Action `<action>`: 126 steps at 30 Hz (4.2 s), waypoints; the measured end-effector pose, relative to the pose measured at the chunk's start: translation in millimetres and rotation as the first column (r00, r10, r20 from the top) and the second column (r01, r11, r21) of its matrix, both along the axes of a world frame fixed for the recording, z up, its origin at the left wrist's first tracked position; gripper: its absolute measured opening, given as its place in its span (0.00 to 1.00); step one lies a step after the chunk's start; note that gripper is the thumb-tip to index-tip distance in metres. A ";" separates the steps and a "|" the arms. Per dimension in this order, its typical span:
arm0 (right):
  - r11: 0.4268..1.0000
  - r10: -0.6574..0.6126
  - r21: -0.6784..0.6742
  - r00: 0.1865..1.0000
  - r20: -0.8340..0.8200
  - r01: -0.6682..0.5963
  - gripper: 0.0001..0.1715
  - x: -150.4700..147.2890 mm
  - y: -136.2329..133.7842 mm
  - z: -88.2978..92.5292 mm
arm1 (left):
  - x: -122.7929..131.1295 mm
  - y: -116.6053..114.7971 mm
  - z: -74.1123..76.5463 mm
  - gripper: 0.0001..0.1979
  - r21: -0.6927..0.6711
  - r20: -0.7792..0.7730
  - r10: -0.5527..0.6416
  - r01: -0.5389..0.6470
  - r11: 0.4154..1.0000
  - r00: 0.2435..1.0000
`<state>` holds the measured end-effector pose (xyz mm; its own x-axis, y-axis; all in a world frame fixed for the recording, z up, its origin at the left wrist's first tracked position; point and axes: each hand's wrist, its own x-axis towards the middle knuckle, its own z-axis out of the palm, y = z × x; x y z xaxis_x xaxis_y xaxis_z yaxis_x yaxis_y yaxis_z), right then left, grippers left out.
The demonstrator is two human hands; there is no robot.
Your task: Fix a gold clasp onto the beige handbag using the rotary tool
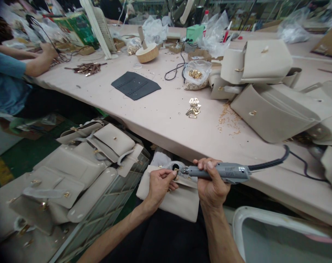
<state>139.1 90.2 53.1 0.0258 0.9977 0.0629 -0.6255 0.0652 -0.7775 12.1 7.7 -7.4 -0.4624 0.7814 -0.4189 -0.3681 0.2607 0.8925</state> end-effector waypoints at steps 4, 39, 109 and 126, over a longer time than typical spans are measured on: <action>1.000 0.009 -0.001 1.000 -0.006 -0.009 0.14 0.8 0.4 -0.9 | 0.1 0.4 0.9 0.21 -0.005 -0.017 0.005 -0.005 1.000 1.000; 1.000 0.009 0.004 1.000 0.005 -0.009 0.14 -0.9 1.7 0.5 | -2.8 0.8 -4.5 0.25 -0.012 -0.009 -0.023 0.023 1.000 1.000; 0.963 0.018 -0.261 0.983 -0.183 -0.066 0.19 6.6 16.5 -25.7 | -3.5 -4.1 -1.5 0.26 0.039 0.025 -0.045 0.044 0.998 0.999; 0.964 0.027 -0.254 0.976 -0.215 -0.083 0.18 15.5 20.8 -17.9 | -1.4 -1.1 -1.5 0.24 -0.005 -0.107 0.026 -0.027 1.000 0.994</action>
